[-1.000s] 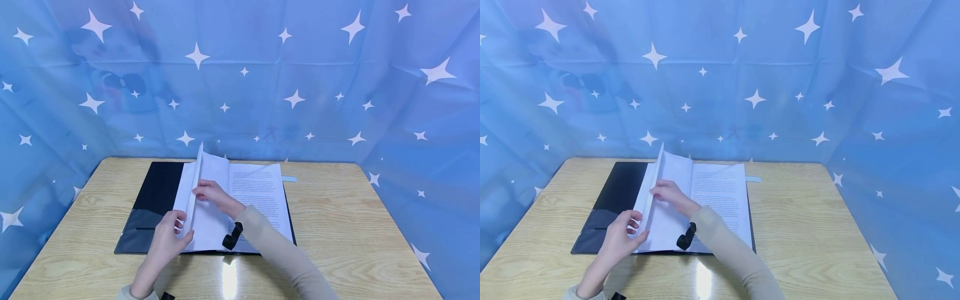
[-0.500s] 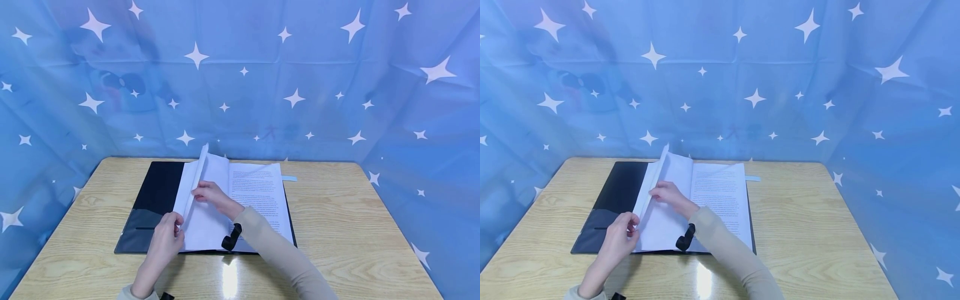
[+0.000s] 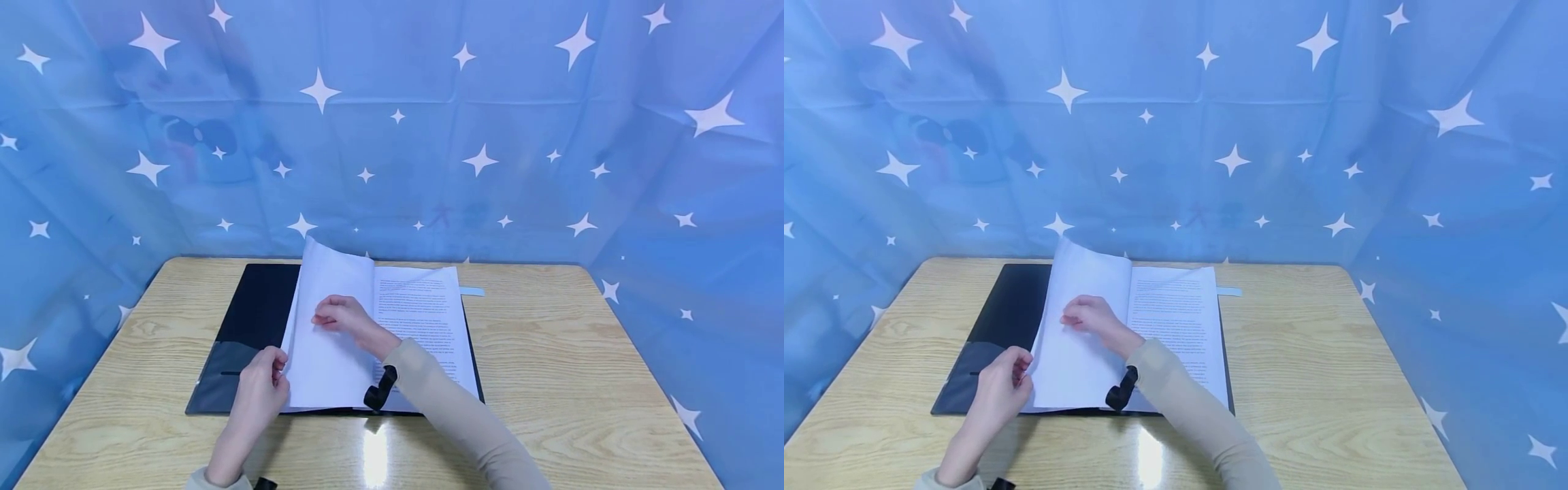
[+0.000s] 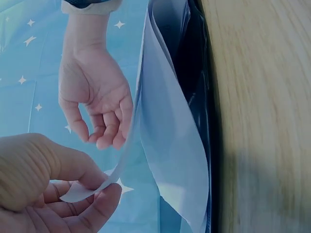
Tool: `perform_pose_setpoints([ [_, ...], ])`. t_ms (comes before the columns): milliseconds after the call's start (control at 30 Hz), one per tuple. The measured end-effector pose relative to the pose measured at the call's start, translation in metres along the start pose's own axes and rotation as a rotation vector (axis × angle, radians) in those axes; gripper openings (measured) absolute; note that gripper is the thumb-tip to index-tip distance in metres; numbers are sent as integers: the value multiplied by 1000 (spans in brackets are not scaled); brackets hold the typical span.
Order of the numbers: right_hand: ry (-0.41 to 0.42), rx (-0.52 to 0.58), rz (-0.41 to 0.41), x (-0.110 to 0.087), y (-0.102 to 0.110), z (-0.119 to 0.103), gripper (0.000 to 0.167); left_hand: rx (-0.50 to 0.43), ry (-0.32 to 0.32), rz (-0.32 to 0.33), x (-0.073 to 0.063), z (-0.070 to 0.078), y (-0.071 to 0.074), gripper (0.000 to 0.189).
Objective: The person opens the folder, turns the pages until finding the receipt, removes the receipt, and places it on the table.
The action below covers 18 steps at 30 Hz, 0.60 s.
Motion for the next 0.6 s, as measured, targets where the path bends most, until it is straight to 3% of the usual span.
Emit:
perform_pose_setpoints([
  [400,17,13,-11,-4,23,2,11,1,35,-24,-2,-13,-3,31],
  [600,14,-37,23,-3,41,4,13,6,95,-90,-3,-22,-7,38],
])
Point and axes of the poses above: each hand's wrist, its own x-axis towards the middle knuckle, its own y-axis out of the back of the hand, z = x × y, the point moved 1 cm from there along x, towards the middle knuckle, and after that the axes turned 1 degree about z, right-handed, at the moved point
